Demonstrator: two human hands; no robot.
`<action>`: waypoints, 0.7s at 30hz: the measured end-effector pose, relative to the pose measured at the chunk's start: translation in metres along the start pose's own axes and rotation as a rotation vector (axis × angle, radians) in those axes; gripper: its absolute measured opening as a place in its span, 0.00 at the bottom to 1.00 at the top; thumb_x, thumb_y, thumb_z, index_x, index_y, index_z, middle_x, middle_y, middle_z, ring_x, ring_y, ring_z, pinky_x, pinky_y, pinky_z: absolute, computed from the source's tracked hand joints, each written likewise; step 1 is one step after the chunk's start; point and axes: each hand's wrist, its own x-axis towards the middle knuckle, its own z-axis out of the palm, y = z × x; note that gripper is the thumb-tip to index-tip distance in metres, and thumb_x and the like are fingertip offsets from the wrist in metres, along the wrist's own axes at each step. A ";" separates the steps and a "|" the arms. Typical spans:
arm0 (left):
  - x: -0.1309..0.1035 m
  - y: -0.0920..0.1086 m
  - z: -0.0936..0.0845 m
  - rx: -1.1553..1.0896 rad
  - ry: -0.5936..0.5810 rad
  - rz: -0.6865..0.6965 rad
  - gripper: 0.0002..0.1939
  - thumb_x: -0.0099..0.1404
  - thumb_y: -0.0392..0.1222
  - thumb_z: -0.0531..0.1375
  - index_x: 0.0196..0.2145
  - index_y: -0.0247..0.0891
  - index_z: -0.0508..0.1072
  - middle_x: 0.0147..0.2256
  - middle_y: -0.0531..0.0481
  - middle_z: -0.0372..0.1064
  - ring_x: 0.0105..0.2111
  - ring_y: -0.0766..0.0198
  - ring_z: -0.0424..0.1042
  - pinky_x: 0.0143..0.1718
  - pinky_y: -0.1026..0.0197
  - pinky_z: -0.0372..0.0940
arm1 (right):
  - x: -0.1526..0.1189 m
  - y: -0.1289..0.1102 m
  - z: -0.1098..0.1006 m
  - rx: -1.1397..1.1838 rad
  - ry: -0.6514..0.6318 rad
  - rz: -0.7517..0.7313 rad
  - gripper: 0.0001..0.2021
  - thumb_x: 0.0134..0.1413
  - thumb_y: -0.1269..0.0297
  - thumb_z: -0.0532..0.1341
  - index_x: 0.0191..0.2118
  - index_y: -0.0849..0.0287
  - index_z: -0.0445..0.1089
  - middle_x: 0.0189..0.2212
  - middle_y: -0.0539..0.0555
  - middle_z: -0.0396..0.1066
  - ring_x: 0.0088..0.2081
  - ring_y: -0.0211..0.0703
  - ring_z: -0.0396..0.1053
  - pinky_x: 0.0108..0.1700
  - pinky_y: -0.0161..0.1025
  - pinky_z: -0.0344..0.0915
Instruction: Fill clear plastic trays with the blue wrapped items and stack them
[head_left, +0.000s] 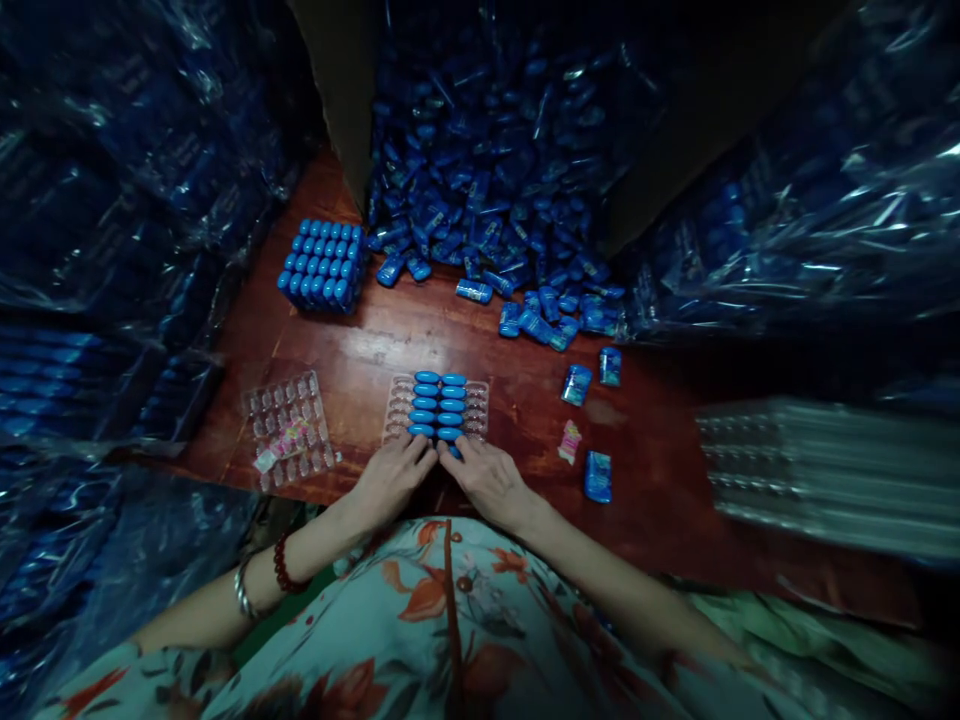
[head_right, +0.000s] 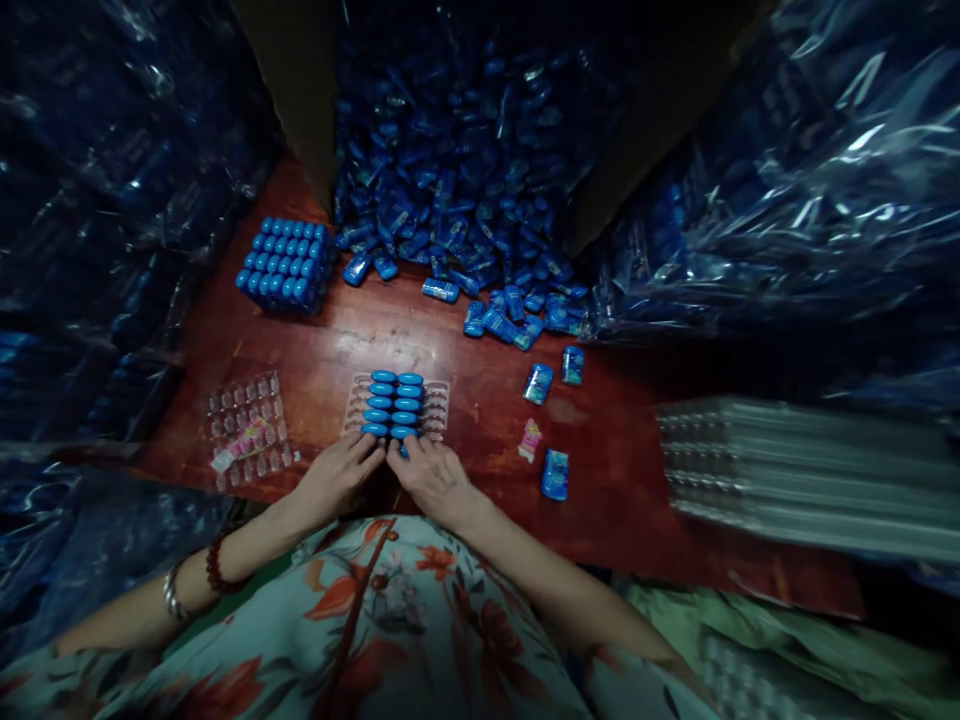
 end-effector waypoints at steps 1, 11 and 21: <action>-0.001 0.000 0.002 0.019 0.018 0.010 0.17 0.60 0.29 0.53 0.48 0.34 0.67 0.42 0.40 0.67 0.43 0.54 0.66 0.44 0.53 0.65 | -0.007 0.004 0.003 0.011 0.037 0.014 0.15 0.61 0.69 0.52 0.52 0.59 0.64 0.32 0.54 0.69 0.33 0.40 0.67 0.33 0.35 0.63; 0.000 -0.016 -0.016 -0.256 0.638 -0.203 0.15 0.66 0.35 0.54 0.50 0.41 0.66 0.44 0.45 0.67 0.42 0.61 0.68 0.42 0.60 0.65 | -0.138 0.064 0.004 -0.103 -0.021 1.218 0.25 0.59 0.47 0.49 0.50 0.63 0.62 0.40 0.63 0.69 0.35 0.50 0.71 0.27 0.38 0.59; 0.218 0.015 -0.040 -0.144 -0.092 0.289 0.11 0.67 0.38 0.51 0.44 0.34 0.68 0.43 0.41 0.67 0.39 0.57 0.70 0.39 0.58 0.64 | -0.074 0.091 0.028 0.378 0.195 1.066 0.17 0.54 0.52 0.52 0.42 0.60 0.62 0.35 0.59 0.71 0.35 0.48 0.71 0.35 0.40 0.63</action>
